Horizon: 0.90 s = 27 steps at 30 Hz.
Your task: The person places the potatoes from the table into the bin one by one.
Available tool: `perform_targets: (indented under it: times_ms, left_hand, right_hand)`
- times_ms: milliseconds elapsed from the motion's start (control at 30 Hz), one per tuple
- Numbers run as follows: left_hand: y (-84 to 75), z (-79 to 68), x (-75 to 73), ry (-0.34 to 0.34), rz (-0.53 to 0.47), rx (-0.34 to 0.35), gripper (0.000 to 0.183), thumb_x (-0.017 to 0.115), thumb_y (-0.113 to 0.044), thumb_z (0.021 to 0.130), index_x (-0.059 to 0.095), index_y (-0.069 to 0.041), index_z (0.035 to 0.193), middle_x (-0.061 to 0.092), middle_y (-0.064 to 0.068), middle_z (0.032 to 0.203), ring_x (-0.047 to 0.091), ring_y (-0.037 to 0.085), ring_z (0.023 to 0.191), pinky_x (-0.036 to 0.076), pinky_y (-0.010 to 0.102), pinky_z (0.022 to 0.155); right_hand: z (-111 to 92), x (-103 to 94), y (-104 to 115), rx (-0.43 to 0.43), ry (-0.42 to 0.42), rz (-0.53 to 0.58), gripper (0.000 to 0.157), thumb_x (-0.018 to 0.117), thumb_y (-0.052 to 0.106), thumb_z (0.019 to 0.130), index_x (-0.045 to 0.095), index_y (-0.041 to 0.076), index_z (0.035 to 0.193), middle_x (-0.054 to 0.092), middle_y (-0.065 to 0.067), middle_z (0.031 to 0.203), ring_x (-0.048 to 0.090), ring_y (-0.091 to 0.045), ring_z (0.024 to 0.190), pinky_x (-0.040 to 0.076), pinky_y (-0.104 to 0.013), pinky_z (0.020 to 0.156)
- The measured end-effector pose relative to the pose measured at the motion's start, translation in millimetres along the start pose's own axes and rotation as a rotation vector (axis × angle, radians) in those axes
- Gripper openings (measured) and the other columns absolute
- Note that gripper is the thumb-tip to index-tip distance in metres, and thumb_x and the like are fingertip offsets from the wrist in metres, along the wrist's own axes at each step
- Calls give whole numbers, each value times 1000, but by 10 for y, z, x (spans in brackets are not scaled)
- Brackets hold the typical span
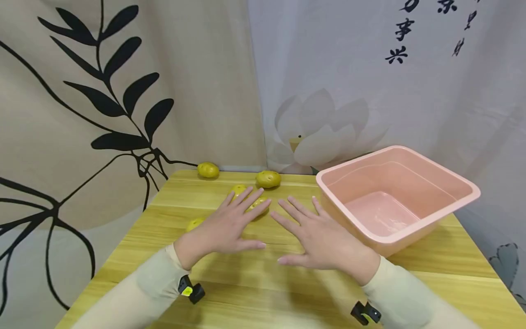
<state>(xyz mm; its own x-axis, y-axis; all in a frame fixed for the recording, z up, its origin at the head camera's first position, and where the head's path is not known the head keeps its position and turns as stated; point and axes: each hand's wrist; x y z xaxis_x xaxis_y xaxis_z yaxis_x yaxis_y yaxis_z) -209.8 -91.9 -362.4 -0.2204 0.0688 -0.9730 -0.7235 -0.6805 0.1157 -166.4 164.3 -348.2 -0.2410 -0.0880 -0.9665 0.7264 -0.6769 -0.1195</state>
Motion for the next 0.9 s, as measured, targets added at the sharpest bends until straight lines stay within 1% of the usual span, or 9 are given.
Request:
perform_targets:
  times_ms: [167, 400, 500, 567, 633, 767, 900]
  left_hand:
    - [-16, 110, -75, -2, 1, 5, 92, 29, -81, 74, -5, -33, 145, -10, 0, 151, -11, 25, 136, 12, 60, 102]
    - [-89, 312, -166, 11, -4, 24, 91, 22, -83, 72, -8, -36, 144, -8, -1, 151, -11, 23, 136, 11, 59, 103]
    - [-119, 408, -168, 15, 5, 27, 91, 21, -83, 72, -8, -36, 144, -6, 0, 152, -8, 25, 136, 11, 58, 103]
    - [-143, 475, -167, 20, 11, 30, 91, 19, -83, 72, -5, -35, 145, -5, 0, 152, -5, 25, 137, 12, 58, 103]
    - [-175, 551, -169, 32, 9, 29, 92, 18, -84, 71, -4, -34, 145, -3, 0, 152, -3, 25, 137, 13, 57, 104]
    - [-260, 731, -188, 73, -9, 18, 93, 16, -85, 69, -4, -36, 145, -6, -2, 152, -5, 24, 137, 11, 56, 105]
    - [-337, 910, -183, 101, -17, 14, 93, 16, -86, 67, -6, -38, 144, -7, -4, 151, -6, 22, 137, 9, 55, 105]
  right_hand:
    - [-71, -158, -144, 29, -27, -29, 87, 34, 75, 79, 7, 28, 147, 4, 1, 152, 7, -22, 137, 7, -56, 105]
    - [-226, -240, -421, 96, -36, -2, 86, 42, 70, 81, 15, 24, 147, 4, 0, 152, 2, -20, 138, 14, -61, 101]
    - [-306, -247, -542, 126, -38, -24, 85, 44, 69, 81, 15, 24, 147, 5, 0, 152, 6, -21, 138, 13, -61, 101]
    - [-363, -254, -614, 157, -27, -25, 84, 46, 67, 81, 15, 25, 147, 6, -1, 152, 9, -23, 137, 11, -61, 102]
    - [-421, -264, -685, 195, -3, -12, 83, 47, 66, 82, 14, 27, 147, 6, -2, 152, 10, -24, 137, 6, -61, 102]
    - [-535, -289, -843, 263, 36, 29, 80, 48, 62, 84, 12, 29, 147, 6, -5, 152, 8, -26, 137, -1, -62, 101]
    - [-631, -284, -1030, 292, 46, 35, 78, 49, 56, 86, 11, 27, 147, 4, -4, 152, 6, -26, 137, -9, -58, 102]
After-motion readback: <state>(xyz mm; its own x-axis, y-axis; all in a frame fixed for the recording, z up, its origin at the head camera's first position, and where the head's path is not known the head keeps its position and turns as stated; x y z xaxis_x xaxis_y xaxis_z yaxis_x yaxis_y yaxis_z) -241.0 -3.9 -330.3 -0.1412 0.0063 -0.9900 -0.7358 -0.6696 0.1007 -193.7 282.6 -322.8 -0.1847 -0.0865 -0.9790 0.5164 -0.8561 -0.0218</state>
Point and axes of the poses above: each hand's wrist, its own z-axis towards the middle knuckle, its own x-axis out of the palm, y = z × x
